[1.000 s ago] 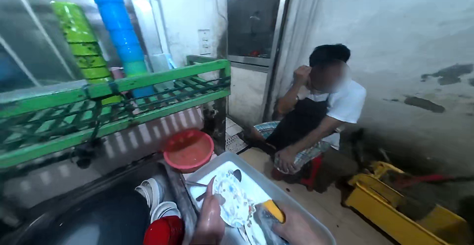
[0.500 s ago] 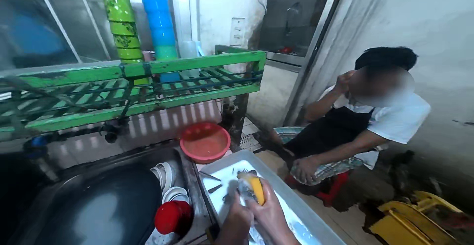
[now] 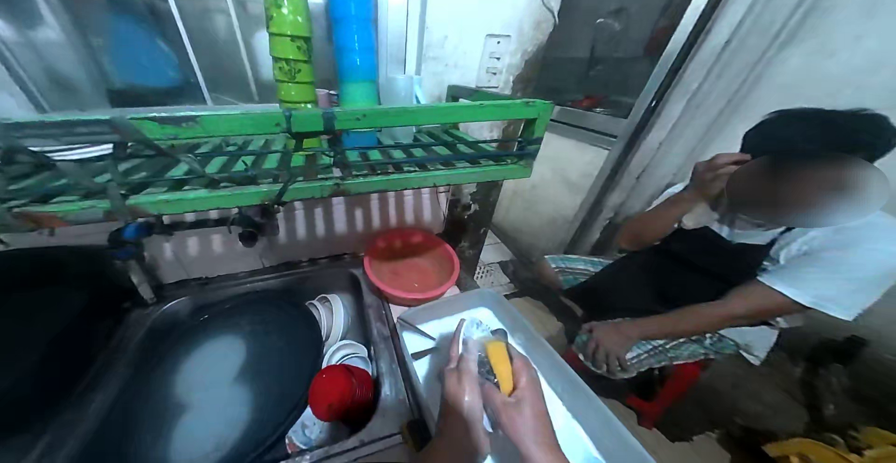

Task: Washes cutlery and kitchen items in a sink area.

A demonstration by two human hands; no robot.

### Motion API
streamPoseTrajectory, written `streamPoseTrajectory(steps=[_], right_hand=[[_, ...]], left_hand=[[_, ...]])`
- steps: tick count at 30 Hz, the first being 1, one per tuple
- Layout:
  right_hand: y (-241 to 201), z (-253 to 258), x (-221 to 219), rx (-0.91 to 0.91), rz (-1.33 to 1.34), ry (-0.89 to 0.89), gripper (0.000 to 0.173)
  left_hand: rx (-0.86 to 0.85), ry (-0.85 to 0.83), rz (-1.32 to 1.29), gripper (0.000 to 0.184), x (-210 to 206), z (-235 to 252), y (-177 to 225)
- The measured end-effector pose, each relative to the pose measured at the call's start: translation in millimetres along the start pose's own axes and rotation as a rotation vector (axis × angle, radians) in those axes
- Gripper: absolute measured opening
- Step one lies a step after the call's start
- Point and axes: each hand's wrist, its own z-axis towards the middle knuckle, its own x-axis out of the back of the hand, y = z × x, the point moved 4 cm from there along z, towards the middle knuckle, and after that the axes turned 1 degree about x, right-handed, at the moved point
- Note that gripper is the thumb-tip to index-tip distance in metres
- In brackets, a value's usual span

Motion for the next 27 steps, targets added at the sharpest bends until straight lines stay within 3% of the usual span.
streamPoseTrajectory(steps=[2,4,6,8,10,12,13,15,18,21,23,25,27], right_hand=[[-12.6,-6.9,-3.8,-0.009,0.091,-0.006,0.078],[-0.6,6.2,-1.7,-0.21,0.246,-0.016,0.079],[20.1,27.7,4.9,-0.334,0.445,0.042,0.065],[15.0,35.8,15.3,-0.327,0.604,0.118,0.06],[-4.5,38.6,27.3,-0.214,0.733,0.195,0.064],[-19.7,42.6,43.7,-0.103,0.907,0.184,0.057],[-21.7,43.7,50.3,-0.066,1.012,0.13,0.052],[-15.0,41.2,58.8,-0.062,1.123,-0.06,0.058],[12.2,30.2,60.9,-0.185,0.818,-0.201,0.069],[27.1,26.0,46.8,-0.353,0.34,-0.096,0.064],[6.8,10.6,30.9,-0.274,0.139,-0.077,0.069],[-21.1,-10.7,19.8,-0.103,0.092,-0.092,0.076],[-20.1,-11.0,20.0,-0.059,0.154,-0.078,0.078]], left_hand=[[0.024,0.037,-0.009,0.048,-2.5,-5.0,-5.7],[-0.007,-0.01,0.061,0.05,-4.0,-13.6,-5.7],[-0.119,-0.076,0.11,0.051,-3.6,-20.8,-7.2],[-0.176,-0.072,0.121,0.055,4.2,-22.3,-3.5],[0.025,-0.015,0.052,0.064,15.4,-21.7,8.4],[0.404,0.104,-0.068,0.076,27.1,-9.2,9.5],[0.532,0.104,-0.117,0.079,33.0,-2.0,6.5],[0.593,0.055,-0.254,0.064,39.1,3.2,13.5],[0.448,0.179,-0.453,0.025,44.9,9.3,30.9],[0.424,0.066,-0.178,0.042,31.7,0.3,21.9],[0.444,-0.062,0.094,0.054,14.5,-10.3,6.4],[0.412,-0.149,0.278,0.036,3.4,-17.4,-5.0],[0.368,-0.195,0.39,0.038,0.6,-22.8,-5.9]])
